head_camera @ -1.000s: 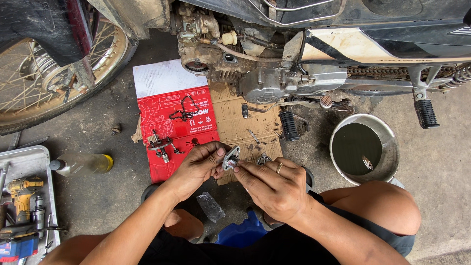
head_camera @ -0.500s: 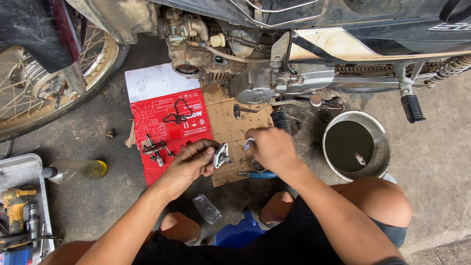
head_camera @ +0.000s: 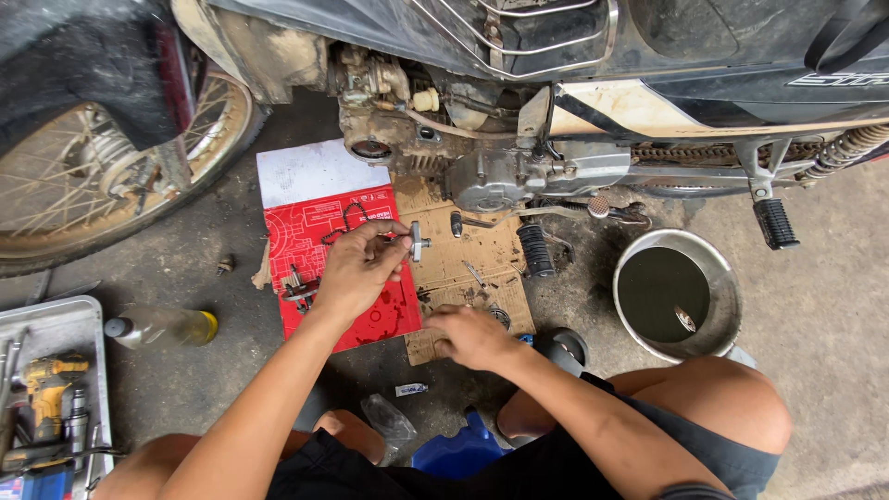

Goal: The person is repairing a motorcycle engine while sitting on a small stool. They apply a substance to a metal part, install it into the engine, and then use a wrench to tighten a bolt.

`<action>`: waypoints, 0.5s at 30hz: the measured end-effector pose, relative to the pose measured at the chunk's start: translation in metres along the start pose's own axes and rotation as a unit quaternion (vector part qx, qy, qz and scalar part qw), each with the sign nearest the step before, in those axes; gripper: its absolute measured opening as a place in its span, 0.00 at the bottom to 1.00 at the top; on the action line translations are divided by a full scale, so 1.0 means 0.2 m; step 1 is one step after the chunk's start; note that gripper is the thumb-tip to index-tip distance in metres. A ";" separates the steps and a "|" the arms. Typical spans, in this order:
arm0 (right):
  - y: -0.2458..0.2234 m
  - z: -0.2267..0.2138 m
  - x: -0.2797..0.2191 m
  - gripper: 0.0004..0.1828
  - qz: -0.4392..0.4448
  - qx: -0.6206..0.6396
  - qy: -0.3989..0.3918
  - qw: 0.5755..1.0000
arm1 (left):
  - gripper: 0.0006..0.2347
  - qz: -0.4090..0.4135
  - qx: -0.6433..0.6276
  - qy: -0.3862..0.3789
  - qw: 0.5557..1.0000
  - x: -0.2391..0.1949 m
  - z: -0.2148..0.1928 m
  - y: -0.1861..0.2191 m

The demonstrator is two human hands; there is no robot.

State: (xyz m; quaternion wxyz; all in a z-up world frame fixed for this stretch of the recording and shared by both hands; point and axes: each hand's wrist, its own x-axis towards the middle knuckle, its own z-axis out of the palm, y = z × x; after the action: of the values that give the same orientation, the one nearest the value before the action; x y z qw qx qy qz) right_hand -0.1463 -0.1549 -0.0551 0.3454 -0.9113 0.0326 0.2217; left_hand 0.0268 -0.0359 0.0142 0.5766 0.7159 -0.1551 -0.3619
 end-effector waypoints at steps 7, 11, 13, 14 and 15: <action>-0.20 -0.36 -0.35 0.15 -0.090 -0.099 -0.001 0.991 | 0.09 0.019 0.179 0.013 0.984 0.14 0.03 0.14; -0.18 -0.52 -0.50 0.23 -0.083 -0.075 -0.090 0.990 | 0.10 -0.005 0.109 0.026 0.994 0.34 0.09 0.12; -0.09 -0.50 -0.48 0.24 -0.062 -0.059 -0.063 0.994 | 0.13 0.022 0.076 0.067 0.995 0.46 0.14 0.07; -0.10 -0.49 -0.48 0.24 -0.063 -0.059 -0.066 0.994 | 0.13 0.020 0.075 0.069 0.995 0.49 0.17 0.06; -0.12 -0.48 -0.47 0.23 -0.088 -0.090 -0.042 0.991 | 0.11 0.023 0.058 0.083 0.995 0.52 0.20 0.04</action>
State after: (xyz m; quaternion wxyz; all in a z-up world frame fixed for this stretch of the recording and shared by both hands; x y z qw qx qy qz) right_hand -0.1896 -0.2084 0.0636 0.2814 -0.9279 -0.0820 0.2303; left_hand 0.0726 -0.1338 -0.0158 0.5535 0.7716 -0.1439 -0.2786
